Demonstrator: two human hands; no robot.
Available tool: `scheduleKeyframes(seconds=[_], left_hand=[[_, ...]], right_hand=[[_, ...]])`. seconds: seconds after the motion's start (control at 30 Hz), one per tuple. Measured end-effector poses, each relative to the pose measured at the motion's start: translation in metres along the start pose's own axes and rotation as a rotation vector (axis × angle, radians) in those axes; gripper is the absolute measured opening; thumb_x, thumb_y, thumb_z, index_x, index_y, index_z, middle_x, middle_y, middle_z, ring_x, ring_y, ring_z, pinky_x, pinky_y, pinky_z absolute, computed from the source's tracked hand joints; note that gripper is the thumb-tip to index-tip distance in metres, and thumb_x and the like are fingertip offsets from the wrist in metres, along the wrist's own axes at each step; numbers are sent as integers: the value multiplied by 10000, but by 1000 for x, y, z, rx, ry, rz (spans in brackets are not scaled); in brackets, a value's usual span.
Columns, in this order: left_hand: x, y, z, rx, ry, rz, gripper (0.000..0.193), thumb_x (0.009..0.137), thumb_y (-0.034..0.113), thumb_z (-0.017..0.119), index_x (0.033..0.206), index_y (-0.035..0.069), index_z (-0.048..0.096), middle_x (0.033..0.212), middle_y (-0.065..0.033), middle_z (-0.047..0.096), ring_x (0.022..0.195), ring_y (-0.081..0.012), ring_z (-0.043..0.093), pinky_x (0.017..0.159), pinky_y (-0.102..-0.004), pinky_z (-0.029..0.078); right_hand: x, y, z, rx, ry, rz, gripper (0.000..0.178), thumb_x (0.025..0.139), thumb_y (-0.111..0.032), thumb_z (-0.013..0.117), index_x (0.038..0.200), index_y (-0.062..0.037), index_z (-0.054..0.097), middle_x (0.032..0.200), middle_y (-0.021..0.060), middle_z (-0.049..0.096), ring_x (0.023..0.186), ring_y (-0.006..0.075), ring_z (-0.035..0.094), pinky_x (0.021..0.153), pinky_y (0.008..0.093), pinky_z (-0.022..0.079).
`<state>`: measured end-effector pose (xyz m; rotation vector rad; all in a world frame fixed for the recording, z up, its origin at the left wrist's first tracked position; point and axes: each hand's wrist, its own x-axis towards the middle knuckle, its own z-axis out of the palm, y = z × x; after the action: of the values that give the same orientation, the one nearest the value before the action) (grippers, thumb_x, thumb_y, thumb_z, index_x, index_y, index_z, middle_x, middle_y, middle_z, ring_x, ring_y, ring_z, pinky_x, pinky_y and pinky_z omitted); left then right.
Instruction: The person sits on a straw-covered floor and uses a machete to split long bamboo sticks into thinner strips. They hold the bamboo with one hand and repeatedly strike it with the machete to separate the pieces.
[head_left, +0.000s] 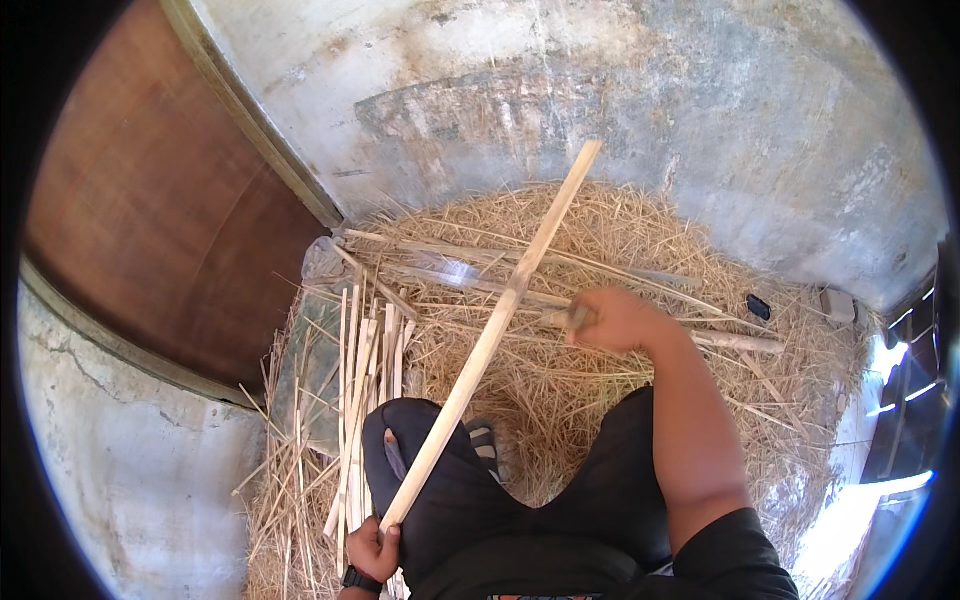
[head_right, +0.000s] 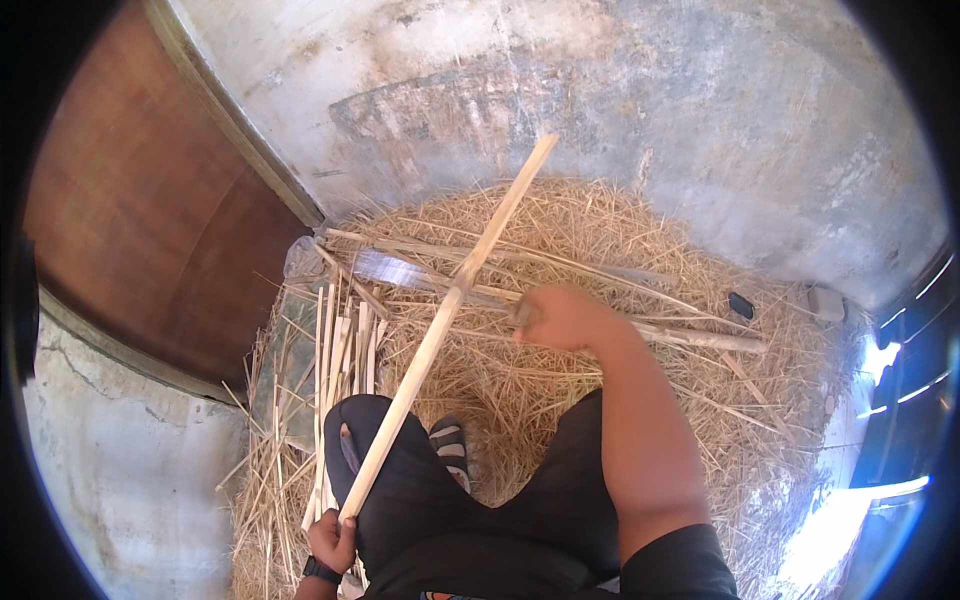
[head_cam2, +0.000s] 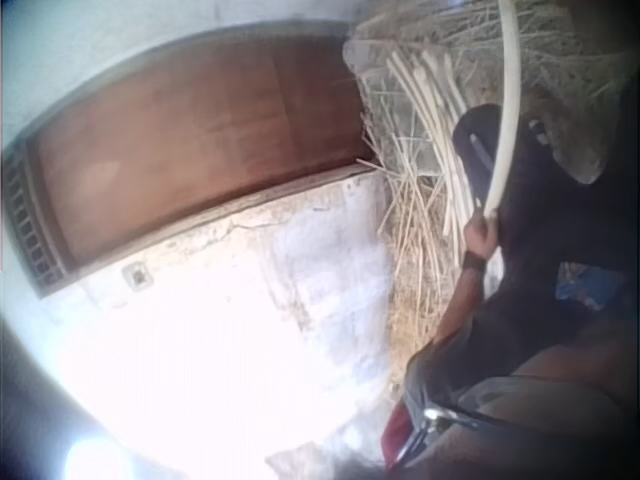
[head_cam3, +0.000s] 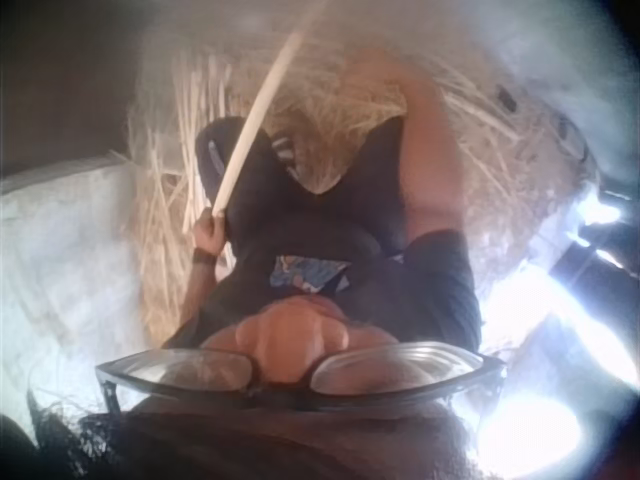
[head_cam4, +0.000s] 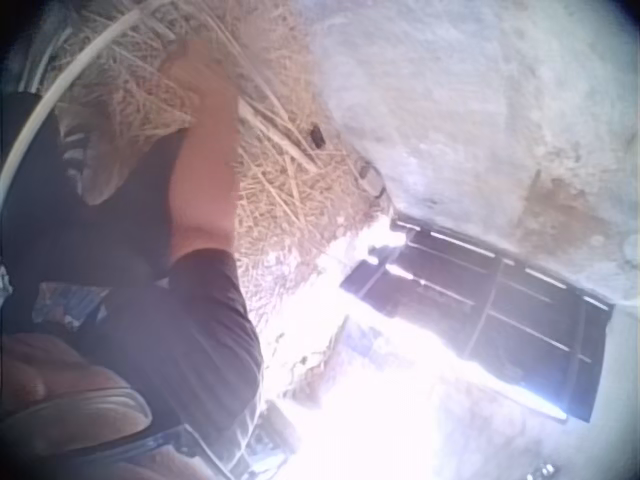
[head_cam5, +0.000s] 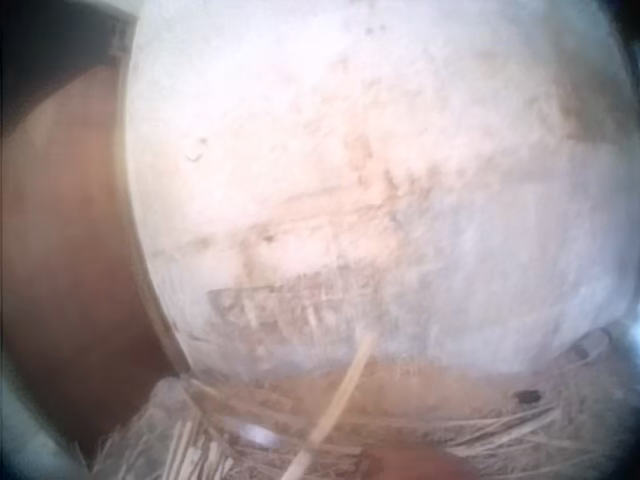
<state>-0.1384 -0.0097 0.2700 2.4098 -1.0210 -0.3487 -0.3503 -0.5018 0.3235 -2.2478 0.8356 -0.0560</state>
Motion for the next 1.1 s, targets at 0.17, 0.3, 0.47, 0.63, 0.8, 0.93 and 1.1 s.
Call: scheduleKeyframes(seconds=[0.17, 0.3, 0.47, 0.63, 0.8, 0.93, 1.1], left_hand=[[1, 8, -8, 78, 18, 36, 436, 907, 365, 668, 675, 34, 504, 498, -139, 473, 443, -288, 504, 454, -408, 372], [-1, 4, -6, 48, 2, 7, 416, 904, 341, 667, 682, 28, 504, 504, -140, 471, 440, -275, 484, 459, -403, 362], [-1, 3, -2, 26, 25, 36, 408, 910, 324, 655, 685, 21, 500, 506, -154, 474, 445, -297, 478, 466, -412, 362], [2, 4, -4, 117, 17, 24, 448, 893, 396, 685, 691, 37, 508, 516, -163, 510, 475, -388, 552, 457, -445, 403], [-2, 6, -8, 80, 23, 43, 388, 914, 337, 644, 727, 15, 536, 517, -151, 492, 454, -310, 513, 460, -417, 372], [-1, -3, -4, 54, 2, 19, 436, 902, 407, 667, 721, 35, 530, 504, -148, 503, 461, -358, 551, 457, -433, 407], [3, -1, -2, 47, -3, 45, 405, 925, 339, 627, 709, 14, 519, 520, -160, 491, 458, -315, 514, 463, -415, 372]], right_hand=[[10, 10, -14, 57, 175, 135, 451, 819, -349, 763, 1125, -37, 650, 994, 194, 692, 961, 329, 674, 826, 438, 520], [-5, -24, 11, -85, -166, -161, 465, 823, -358, 759, 1134, -30, 647, 999, 199, 692, 943, 335, 675, 824, 434, 520], [-6, -29, 6, -84, -172, -157, 477, 818, -360, 767, 1132, -22, 646, 987, 192, 687, 952, 337, 668, 831, 443, 516], [15, 18, -17, 144, 273, 224, 480, 817, -350, 770, 1136, -15, 642, 1026, 196, 677, 962, 344, 654, 845, 447, 513], [3, -12, 9, 11, -13, -30, 473, 816, -358, 778, 1120, -20, 647, 927, 165, 694, 897, 333, 662, 826, 426, 518], [-7, -23, 2, 47, -220, -172, 449, 816, -367, 795, 1080, -39, 639, 832, 104, 689, 792, 239, 664, 732, 413, 515], [21, 52, -10, 612, 88, 267, 351, 838, -351, 784, 1022, -86, 645, 782, 43, 673, 713, 151, 638, 643, 407, 498]])
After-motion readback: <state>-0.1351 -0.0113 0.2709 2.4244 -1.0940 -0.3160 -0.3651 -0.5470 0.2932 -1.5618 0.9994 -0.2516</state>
